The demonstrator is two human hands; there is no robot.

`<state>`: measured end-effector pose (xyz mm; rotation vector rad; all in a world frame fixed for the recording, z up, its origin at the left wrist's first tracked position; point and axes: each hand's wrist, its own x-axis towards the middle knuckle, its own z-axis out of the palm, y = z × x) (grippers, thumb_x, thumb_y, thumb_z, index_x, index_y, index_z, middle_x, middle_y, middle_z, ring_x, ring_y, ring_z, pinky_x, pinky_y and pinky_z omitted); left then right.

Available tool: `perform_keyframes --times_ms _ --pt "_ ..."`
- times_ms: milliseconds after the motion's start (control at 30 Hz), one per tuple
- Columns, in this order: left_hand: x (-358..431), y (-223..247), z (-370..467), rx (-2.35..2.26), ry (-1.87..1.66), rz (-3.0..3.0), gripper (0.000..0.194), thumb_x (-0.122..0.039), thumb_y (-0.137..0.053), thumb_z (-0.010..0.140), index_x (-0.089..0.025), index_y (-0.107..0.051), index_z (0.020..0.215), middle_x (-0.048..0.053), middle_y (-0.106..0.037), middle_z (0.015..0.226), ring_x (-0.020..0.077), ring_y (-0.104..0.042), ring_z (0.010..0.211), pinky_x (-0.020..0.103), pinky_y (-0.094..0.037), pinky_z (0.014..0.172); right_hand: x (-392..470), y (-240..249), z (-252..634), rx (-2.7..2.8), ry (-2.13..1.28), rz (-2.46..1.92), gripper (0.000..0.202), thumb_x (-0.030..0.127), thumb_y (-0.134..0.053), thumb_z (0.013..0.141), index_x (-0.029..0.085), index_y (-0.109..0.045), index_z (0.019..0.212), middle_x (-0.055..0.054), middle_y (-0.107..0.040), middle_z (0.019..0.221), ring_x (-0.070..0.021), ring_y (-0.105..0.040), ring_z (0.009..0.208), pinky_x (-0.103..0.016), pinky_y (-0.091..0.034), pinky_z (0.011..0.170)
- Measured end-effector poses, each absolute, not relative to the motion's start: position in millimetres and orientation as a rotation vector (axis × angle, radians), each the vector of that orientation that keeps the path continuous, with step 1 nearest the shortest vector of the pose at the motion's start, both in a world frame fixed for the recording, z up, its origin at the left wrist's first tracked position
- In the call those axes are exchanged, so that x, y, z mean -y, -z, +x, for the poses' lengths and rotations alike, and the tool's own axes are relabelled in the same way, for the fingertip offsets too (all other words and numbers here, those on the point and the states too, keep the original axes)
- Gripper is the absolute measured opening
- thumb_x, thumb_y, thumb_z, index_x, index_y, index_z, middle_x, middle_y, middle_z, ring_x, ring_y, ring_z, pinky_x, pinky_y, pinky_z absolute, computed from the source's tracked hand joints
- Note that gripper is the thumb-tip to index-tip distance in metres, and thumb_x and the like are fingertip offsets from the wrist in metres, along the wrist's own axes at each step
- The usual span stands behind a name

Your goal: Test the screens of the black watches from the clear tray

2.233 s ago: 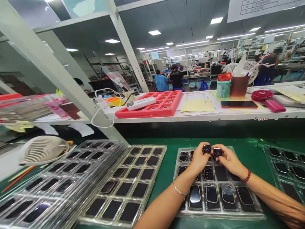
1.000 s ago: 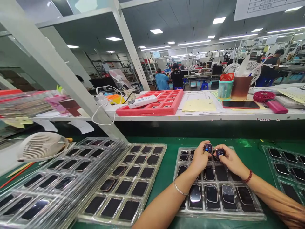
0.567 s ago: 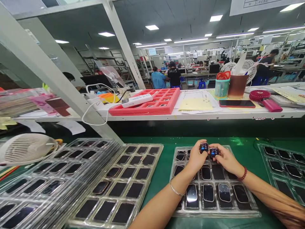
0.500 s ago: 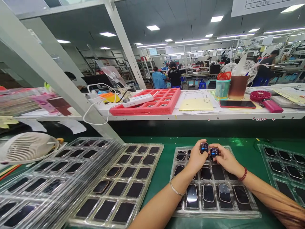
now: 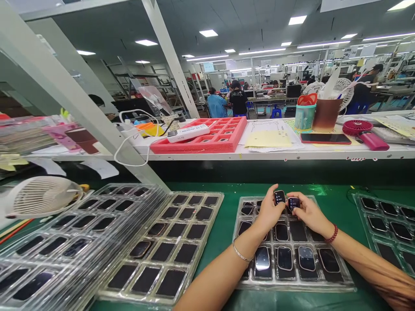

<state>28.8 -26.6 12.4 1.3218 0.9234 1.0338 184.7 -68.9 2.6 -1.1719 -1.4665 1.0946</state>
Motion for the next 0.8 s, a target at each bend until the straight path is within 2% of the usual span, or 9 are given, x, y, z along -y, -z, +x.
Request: perform_keyframes --times_ms 67,200,233,333,467,600,800 --pt "27 -13 29 -0.904 -1.022 1.318 0.065 -0.002 -0.054 0.068 -0.019 -0.043 0.130 0.004 -0.064 0.092 0.0129 -0.061 0.077 0.024 -0.050 0.074 69 -3 184 1.465 -1.083 -1.157 0.045 0.019 -0.057 0.074 0.020 -0.051 0.119 -0.006 -0.062 0.101 -0.0143 -0.057 0.070 -0.026 -0.048 0.060" --pt "28 -20 28 -0.935 -0.978 1.317 0.033 -0.016 -0.044 0.082 -0.016 -0.059 0.112 0.003 -0.063 0.078 0.0117 -0.058 0.061 0.025 -0.049 0.065 68 -2 187 1.448 -1.144 -1.157 0.033 0.030 -0.048 0.086 0.018 -0.055 0.115 -0.006 -0.063 0.091 -0.0133 -0.056 0.062 -0.025 -0.046 0.053" --pt "28 -21 28 -0.942 -0.970 1.318 0.031 -0.020 -0.041 0.085 -0.016 -0.060 0.109 0.003 -0.062 0.073 0.0119 -0.058 0.060 0.024 -0.048 0.061 67 -1 188 1.440 -1.159 -1.149 0.033 0.034 -0.043 0.089 0.017 -0.056 0.113 -0.007 -0.063 0.091 -0.0133 -0.056 0.062 -0.025 -0.046 0.052" --pt "28 -19 27 -0.941 -0.963 1.330 0.034 -0.016 -0.044 0.082 -0.016 -0.056 0.114 0.002 -0.062 0.073 0.0125 -0.059 0.065 0.021 -0.046 0.058 66 -1 189 1.434 -1.155 -1.148 0.033 0.033 -0.042 0.089 0.017 -0.055 0.114 -0.007 -0.062 0.095 -0.0138 -0.057 0.065 -0.025 -0.046 0.054" --pt "26 -11 28 -0.892 -1.019 1.365 0.054 -0.001 -0.053 0.067 -0.019 -0.052 0.118 0.004 -0.063 0.094 0.0137 -0.061 0.082 0.024 -0.050 0.075 68 -3 186 1.463 -1.091 -1.163 0.045 0.018 -0.053 0.074 0.019 -0.049 0.119 -0.006 -0.061 0.103 -0.0145 -0.057 0.072 -0.027 -0.048 0.062" --pt "25 -9 29 -0.848 -1.007 1.350 0.051 0.003 -0.044 0.067 -0.018 -0.055 0.112 0.003 -0.062 0.093 0.0103 -0.059 0.070 0.025 -0.050 0.072 69 -5 184 1.493 -1.099 -1.157 0.047 0.016 -0.048 0.072 0.019 -0.048 0.119 -0.006 -0.060 0.100 -0.0151 -0.056 0.074 -0.029 -0.048 0.068" --pt "27 -15 29 -0.892 -1.023 1.363 0.048 0.002 -0.048 0.066 -0.017 -0.056 0.110 0.003 -0.062 0.090 0.0120 -0.060 0.077 0.023 -0.050 0.071 70 -7 186 1.529 -1.082 -1.128 0.047 0.016 -0.050 0.072 0.019 -0.049 0.118 -0.006 -0.060 0.101 -0.0159 -0.057 0.079 -0.028 -0.047 0.070"
